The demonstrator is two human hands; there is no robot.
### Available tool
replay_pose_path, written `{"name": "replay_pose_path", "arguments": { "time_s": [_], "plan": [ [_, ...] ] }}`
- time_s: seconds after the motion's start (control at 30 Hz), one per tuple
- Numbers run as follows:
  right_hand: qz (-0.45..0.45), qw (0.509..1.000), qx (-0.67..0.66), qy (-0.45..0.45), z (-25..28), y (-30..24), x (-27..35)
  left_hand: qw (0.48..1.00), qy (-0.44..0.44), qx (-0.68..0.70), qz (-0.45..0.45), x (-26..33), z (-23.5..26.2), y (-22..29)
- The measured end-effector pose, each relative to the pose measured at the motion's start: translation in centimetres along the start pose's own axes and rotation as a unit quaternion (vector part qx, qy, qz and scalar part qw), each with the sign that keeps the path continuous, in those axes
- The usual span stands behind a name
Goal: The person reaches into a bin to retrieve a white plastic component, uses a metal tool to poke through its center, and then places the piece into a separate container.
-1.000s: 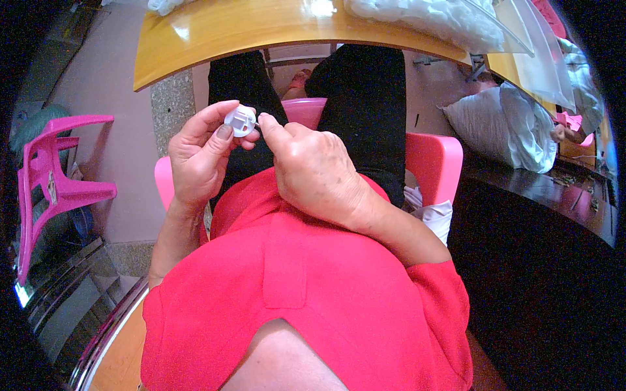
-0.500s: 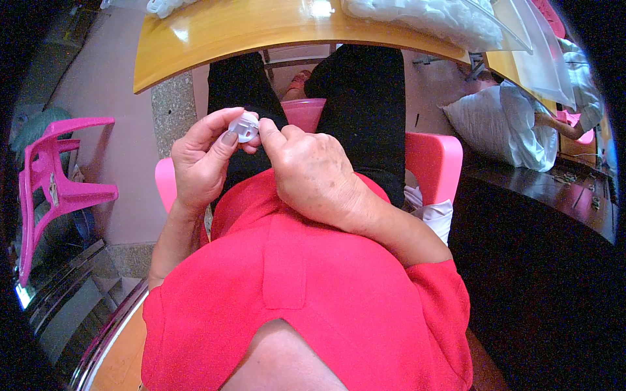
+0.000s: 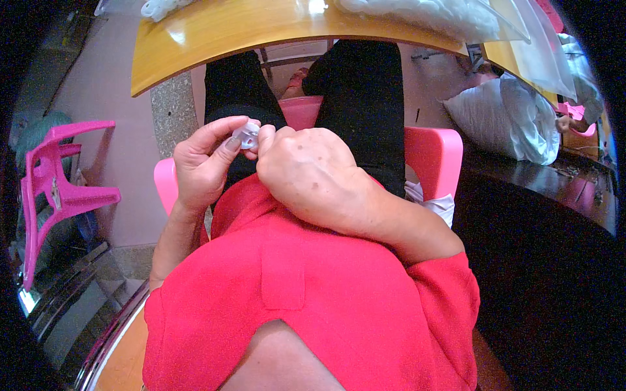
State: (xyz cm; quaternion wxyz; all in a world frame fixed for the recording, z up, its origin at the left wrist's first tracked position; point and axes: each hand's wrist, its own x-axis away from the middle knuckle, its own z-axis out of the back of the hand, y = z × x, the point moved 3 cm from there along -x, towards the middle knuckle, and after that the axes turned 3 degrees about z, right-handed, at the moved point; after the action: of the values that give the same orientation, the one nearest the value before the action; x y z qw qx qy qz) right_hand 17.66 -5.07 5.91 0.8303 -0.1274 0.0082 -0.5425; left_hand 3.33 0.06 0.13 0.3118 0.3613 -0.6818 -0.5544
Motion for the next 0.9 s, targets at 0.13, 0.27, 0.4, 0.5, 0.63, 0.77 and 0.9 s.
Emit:
{"name": "replay_pose_path", "arguments": {
  "time_s": [0.13,0.27,0.4,0.5,0.63,0.77,0.9],
  "plan": [
    [0.019,1.000,0.005,0.001,0.26,0.05,0.07,1.000,0.001,-0.012,0.008,0.01,-0.01,-0.06],
    [0.001,0.999,0.052,0.015,0.24,-0.34,0.39,1.000,-0.003,0.012,0.006,-0.13,-0.07,-0.39],
    [-0.016,0.997,0.067,0.046,0.13,-0.28,0.59,0.999,-0.006,0.045,0.014,-0.31,0.02,-0.67],
    [-0.024,0.994,0.077,0.069,-0.09,-0.32,0.59,0.997,-0.005,0.077,0.024,-0.47,0.05,-0.60],
    [-0.024,0.993,0.065,0.096,0.35,-0.47,0.39,0.998,0.004,0.057,0.009,-0.29,-0.10,-0.45],
    [0.008,0.996,0.068,0.053,0.39,-0.26,0.28,1.000,0.009,0.027,0.006,-0.07,-0.25,-0.39],
    [0.045,0.996,0.080,0.009,0.73,0.21,0.19,1.000,0.008,0.018,0.002,-0.07,-0.30,-0.18]
  ]
}}
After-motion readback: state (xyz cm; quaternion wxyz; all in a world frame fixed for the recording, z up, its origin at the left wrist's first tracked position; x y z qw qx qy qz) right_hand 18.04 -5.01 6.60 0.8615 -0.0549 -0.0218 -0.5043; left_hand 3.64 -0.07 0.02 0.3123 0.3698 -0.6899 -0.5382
